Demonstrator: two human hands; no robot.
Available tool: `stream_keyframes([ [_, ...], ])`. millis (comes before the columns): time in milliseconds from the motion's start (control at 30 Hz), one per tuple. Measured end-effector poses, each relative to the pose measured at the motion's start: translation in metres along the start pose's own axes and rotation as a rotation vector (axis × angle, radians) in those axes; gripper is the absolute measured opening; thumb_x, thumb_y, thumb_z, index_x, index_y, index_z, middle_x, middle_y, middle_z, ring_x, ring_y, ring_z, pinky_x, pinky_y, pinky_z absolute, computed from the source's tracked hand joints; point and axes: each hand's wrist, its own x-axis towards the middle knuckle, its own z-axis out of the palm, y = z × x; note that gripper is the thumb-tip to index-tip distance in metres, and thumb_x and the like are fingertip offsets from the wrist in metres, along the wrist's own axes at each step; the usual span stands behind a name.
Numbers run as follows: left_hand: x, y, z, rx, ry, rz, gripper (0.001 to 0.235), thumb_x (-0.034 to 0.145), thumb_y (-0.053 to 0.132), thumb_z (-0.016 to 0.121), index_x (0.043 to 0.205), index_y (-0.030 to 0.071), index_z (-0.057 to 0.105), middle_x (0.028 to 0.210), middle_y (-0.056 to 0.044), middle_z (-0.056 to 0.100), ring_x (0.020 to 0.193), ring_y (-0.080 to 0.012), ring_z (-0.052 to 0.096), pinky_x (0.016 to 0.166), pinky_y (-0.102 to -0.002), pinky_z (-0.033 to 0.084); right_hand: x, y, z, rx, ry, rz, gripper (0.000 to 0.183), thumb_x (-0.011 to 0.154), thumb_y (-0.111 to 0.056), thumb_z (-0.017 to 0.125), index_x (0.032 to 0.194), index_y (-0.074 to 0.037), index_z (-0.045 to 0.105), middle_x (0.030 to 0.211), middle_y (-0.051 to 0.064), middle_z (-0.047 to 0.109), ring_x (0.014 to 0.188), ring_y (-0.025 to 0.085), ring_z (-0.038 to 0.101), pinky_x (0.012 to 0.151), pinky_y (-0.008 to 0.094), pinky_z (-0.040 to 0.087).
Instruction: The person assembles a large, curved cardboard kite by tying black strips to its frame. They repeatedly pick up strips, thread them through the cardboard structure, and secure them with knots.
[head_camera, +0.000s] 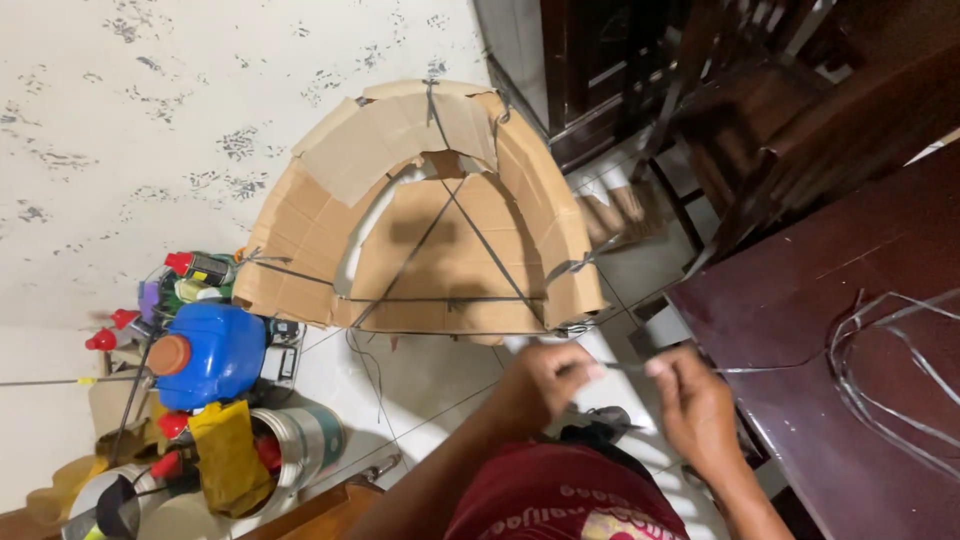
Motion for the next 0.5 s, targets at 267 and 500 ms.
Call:
stream_keyframes([
  [267, -0.069, -0.065, -0.073, -0.132, 0.029, -0.084, 0.014, 0.100, 0.022, 0.064, 0.100, 0.011, 0.073, 0.097, -0.002, 0.076, 0.091, -0.0141, 0.068, 0.090, -0.031, 0.051, -0.042, -0.106, 0.054, 0.525, -0.480, -0.136, 0.037, 0.098, -0.039, 0.060, 0.073, -0.012, 0.066, 0.065, -0.001, 0.057, 0.057, 0.012, 0.052, 0.053, 0.029, 0.039],
  [500, -0.156, -0.077, -0.128, -0.120, 0.115, 0.096, 0.012, 0.100, 0.020, 0.067, 0.099, 0.010, 0.074, 0.096, -0.001, 0.076, 0.088, -0.0078, 0.065, 0.082, -0.024, 0.051, -0.011, -0.109, 0.144, 0.175, -0.128, -0.080, 0.009, 0.102, -0.019, 0.066, 0.096, -0.012, 0.065, 0.091, -0.002, 0.066, 0.088, 0.010, 0.057, 0.085, 0.028, 0.043],
])
